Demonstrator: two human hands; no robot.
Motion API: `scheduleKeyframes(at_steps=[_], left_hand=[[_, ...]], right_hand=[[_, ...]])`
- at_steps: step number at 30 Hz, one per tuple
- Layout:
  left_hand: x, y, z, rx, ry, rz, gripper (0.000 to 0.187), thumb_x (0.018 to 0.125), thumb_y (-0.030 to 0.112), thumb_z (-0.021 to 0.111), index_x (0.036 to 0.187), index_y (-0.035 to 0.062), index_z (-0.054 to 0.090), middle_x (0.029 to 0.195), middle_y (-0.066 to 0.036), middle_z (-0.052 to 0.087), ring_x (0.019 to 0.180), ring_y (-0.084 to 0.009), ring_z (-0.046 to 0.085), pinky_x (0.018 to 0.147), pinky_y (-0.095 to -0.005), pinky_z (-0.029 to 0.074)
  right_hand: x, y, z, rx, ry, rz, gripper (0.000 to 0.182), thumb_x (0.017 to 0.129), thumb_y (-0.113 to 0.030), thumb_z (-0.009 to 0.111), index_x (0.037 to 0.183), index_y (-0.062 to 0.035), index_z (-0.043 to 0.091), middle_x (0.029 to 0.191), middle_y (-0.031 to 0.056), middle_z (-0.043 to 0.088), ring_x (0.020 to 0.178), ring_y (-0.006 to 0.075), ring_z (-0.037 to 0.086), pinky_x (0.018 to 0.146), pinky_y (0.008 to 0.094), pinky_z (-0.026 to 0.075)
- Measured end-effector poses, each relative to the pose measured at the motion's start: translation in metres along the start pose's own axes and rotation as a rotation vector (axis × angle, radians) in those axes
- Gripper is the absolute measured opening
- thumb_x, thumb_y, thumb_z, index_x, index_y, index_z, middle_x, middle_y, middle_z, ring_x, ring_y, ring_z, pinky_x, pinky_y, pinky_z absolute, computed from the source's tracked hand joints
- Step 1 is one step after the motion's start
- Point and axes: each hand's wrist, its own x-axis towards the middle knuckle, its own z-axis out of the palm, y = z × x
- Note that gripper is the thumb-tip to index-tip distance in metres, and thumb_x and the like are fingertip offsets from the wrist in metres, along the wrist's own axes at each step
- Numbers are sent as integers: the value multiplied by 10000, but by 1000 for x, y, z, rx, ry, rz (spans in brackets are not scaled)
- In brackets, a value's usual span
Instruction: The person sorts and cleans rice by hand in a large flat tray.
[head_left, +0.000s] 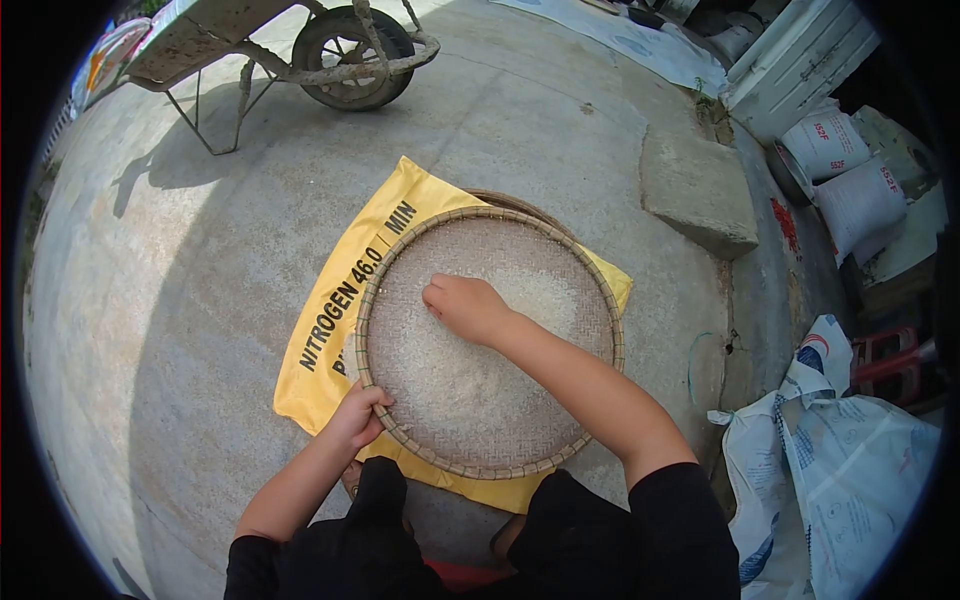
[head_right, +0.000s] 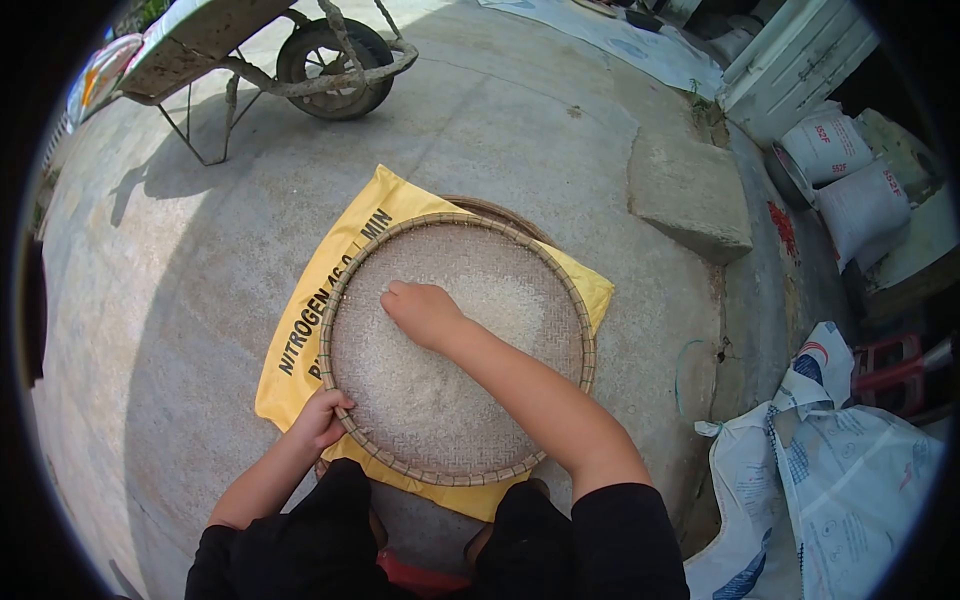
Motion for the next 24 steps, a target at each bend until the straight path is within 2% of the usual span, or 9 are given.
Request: scheduleKeyframes(at_steps=[5, 24], left_hand=[[0, -1, 6, 6, -1, -12, 705, 621, -83, 461, 1306, 19, 322, 1199, -138, 489, 1104, -299, 498, 958, -444, 417], [2, -5, 7, 22, -9, 0, 694, 618, -76, 473, 1293, 19, 341, 1177, -136, 508, 1078, -293, 519, 944, -435, 430]], right_hand=[[0, 6, -3, 31, -105, 15, 70, 790, -107, 519, 829, -63, 557, 874, 104, 560, 833, 288, 582, 691, 390, 482], [-9, 4, -5, -16, -107, -29, 76, 778, -45, 483, 836, -34, 530, 882, 129, 553, 831, 306, 584, 694, 392, 489]])
